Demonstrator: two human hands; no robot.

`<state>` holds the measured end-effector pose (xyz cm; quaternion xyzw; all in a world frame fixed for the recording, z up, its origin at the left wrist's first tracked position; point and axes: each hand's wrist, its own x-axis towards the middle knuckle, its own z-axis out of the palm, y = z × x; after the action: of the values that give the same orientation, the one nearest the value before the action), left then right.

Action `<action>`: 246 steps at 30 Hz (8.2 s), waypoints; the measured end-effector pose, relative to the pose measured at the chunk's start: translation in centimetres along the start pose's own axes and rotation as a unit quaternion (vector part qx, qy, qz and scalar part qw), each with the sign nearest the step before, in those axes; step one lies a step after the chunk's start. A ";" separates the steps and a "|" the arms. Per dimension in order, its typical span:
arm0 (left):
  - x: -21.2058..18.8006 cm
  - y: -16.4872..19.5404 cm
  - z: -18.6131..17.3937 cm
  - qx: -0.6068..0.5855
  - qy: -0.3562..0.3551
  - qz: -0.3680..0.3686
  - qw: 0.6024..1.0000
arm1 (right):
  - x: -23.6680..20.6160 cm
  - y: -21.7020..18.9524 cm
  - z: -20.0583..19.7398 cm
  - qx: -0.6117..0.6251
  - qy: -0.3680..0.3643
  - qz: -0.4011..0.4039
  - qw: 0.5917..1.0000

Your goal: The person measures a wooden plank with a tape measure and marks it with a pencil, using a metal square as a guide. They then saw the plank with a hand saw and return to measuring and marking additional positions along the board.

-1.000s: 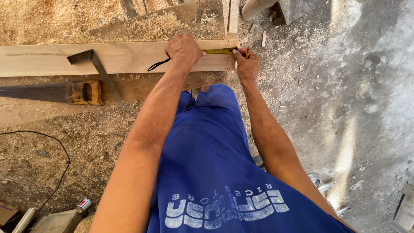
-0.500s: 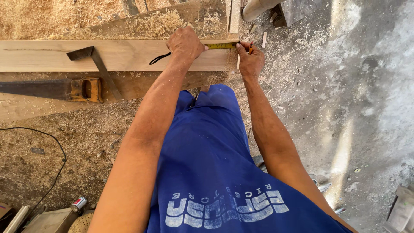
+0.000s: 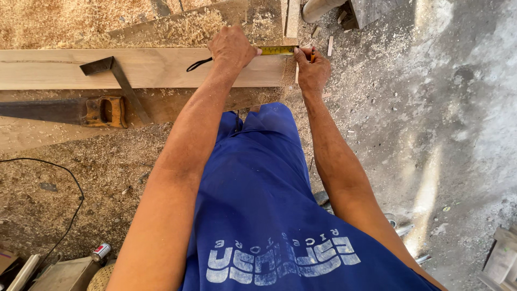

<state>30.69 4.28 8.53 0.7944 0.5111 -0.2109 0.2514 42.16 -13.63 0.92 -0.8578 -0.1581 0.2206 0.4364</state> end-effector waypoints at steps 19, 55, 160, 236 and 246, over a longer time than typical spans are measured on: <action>0.0 0.3 -1.0 0.061 -0.020 -0.049 0.997 | -0.4 0.2 0.3 0.021 -0.040 0.009 0.999; 0.4 -0.5 -0.1 0.097 -0.007 -0.027 0.995 | -2.4 1.3 0.1 0.029 -0.042 0.048 0.998; -1.5 0.5 -0.5 0.051 0.020 0.021 0.998 | -3.3 -0.1 0.2 0.052 -0.023 -0.148 0.987; -1.3 0.8 -2.6 0.015 0.059 0.034 0.998 | -2.8 -1.3 0.3 0.056 0.023 -0.147 0.987; -1.4 1.0 -2.8 0.021 0.063 0.038 0.997 | -2.4 -1.4 0.2 0.053 0.027 -0.122 0.991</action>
<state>31.25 4.70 11.71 0.8299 0.4910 -0.1620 0.2098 39.84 -13.80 2.55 -0.8134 -0.2384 0.1506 0.5088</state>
